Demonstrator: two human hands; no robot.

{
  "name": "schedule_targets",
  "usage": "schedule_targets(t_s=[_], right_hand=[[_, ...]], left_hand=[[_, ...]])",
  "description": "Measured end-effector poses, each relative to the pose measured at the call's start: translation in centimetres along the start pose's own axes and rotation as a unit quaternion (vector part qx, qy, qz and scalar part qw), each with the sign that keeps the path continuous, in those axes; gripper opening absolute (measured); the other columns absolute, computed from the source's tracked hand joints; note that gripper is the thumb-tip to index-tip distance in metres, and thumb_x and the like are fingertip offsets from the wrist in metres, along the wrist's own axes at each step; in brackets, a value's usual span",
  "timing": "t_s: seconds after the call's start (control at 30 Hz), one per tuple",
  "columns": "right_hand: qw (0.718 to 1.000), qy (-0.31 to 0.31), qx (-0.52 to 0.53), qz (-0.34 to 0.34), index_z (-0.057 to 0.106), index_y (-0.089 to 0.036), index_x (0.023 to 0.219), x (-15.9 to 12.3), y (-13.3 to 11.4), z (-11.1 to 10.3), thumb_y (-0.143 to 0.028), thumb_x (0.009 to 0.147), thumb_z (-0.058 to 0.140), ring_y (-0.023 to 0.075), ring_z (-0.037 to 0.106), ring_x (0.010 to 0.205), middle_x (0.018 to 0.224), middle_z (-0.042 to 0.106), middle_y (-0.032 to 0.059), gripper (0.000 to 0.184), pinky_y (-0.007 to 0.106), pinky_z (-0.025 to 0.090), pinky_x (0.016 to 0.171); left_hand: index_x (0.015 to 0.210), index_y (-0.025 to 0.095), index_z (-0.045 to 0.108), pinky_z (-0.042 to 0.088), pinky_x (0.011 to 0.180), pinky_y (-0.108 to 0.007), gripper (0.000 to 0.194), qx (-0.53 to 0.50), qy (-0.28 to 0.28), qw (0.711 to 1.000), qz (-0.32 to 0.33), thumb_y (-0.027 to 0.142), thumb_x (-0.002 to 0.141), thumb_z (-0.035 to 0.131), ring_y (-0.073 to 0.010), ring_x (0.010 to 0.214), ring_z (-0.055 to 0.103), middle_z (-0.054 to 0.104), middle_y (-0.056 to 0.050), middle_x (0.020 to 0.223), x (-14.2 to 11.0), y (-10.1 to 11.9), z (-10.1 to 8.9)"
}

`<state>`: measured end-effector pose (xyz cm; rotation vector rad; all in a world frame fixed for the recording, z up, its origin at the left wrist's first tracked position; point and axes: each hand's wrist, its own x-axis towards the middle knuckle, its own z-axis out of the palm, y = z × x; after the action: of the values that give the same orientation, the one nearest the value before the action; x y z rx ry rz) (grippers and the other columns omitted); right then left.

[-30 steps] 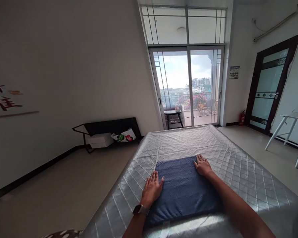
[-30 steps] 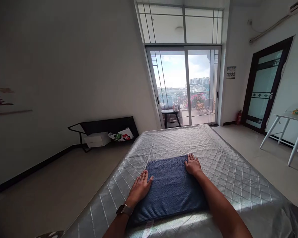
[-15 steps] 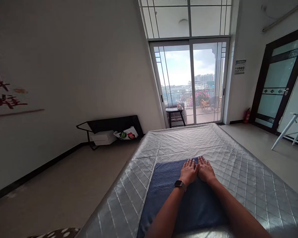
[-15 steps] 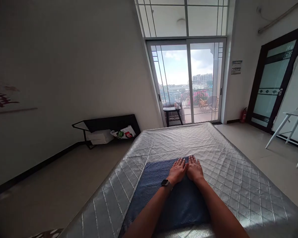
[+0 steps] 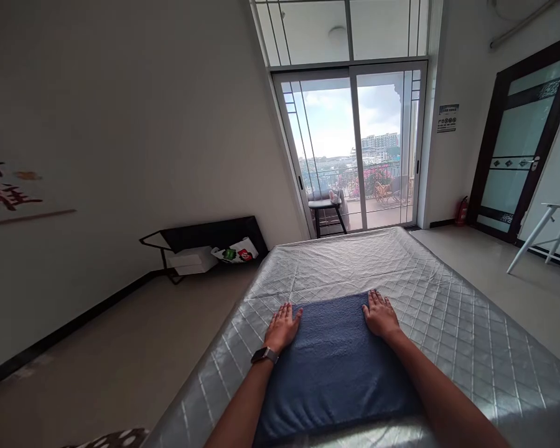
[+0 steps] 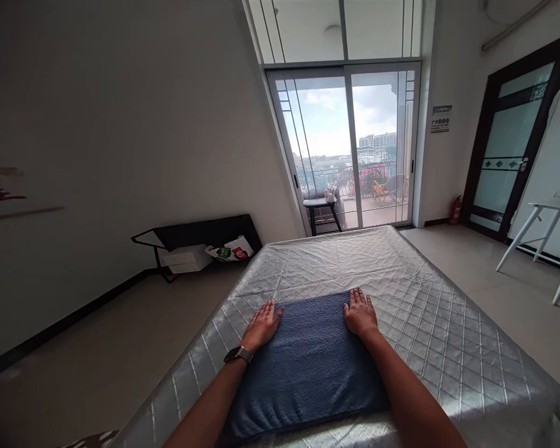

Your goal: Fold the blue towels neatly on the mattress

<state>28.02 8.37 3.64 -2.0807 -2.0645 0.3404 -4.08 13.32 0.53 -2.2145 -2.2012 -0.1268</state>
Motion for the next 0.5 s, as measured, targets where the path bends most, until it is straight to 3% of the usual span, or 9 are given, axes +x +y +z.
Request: schedule_targets(t_s=[0.07, 0.13, 0.27, 0.4, 0.5], right_hand=[[1.0, -0.002, 0.002, 0.0, 0.021, -0.005, 0.161, 0.0, -0.1, -0.2, -0.04, 0.102, 0.02, 0.0198, 0.012, 0.157, 0.167, 0.019, 0.0121, 0.068, 0.04, 0.009, 0.125], [1.0, -0.004, 0.003, 0.001, 0.021, -0.004, 0.16, -0.1, -0.2, -0.3, -0.04, 0.102, 0.021, 0.0197, 0.011, 0.157, 0.167, 0.02, 0.0122, 0.068, 0.04, 0.009, 0.125], [1.0, -0.005, -0.004, 0.003, 0.022, -0.004, 0.16, 0.0, -0.2, -0.4, -0.039, 0.102, 0.021, 0.0203, 0.012, 0.157, 0.167, 0.021, 0.0126, 0.068, 0.04, 0.01, 0.125], [1.0, -0.002, -0.022, -0.008, 0.025, -0.007, 0.16, -0.1, 0.1, -0.2, -0.031, 0.101, 0.027, 0.0209, 0.014, 0.156, 0.166, 0.024, 0.0121, 0.064, 0.04, 0.012, 0.125], [0.999, -0.008, -0.029, -0.016, 0.025, -0.009, 0.161, -0.1, 0.2, -0.2, -0.025, 0.1, 0.028, 0.0196, 0.014, 0.156, 0.167, 0.023, 0.0109, 0.063, 0.037, 0.012, 0.125]], left_hand=[[0.152, 0.002, 0.04, 0.025, 0.124, -0.045, 0.069, 0.011, 0.024, 1.0, -0.009, 0.047, 0.103, 0.021, -0.0294, 0.152, 0.027, 0.035, -0.021, 0.161, 0.0, 0.5, -0.7], [0.151, 0.002, 0.042, 0.025, 0.124, -0.048, 0.066, 0.006, 0.055, 0.998, 0.024, 0.044, 0.103, 0.022, -0.0311, 0.151, 0.031, 0.038, -0.021, 0.159, -0.2, 2.3, -1.7], [0.144, 0.009, 0.054, 0.031, 0.122, -0.046, 0.06, -0.038, 0.055, 0.982, 0.174, 0.043, 0.105, 0.024, -0.0315, 0.148, 0.038, 0.048, -0.016, 0.155, -1.1, 9.8, -2.3], [0.146, 0.017, 0.053, 0.033, 0.122, -0.04, 0.055, -0.069, 0.046, 0.961, 0.263, 0.044, 0.106, 0.028, -0.0253, 0.147, 0.04, 0.049, -0.011, 0.156, -1.9, 17.9, -0.8], [0.15, 0.018, 0.047, 0.033, 0.122, -0.044, 0.053, -0.08, 0.046, 0.955, 0.281, 0.04, 0.107, 0.026, -0.0245, 0.148, 0.039, 0.048, -0.013, 0.156, -1.9, 20.6, 0.6]])
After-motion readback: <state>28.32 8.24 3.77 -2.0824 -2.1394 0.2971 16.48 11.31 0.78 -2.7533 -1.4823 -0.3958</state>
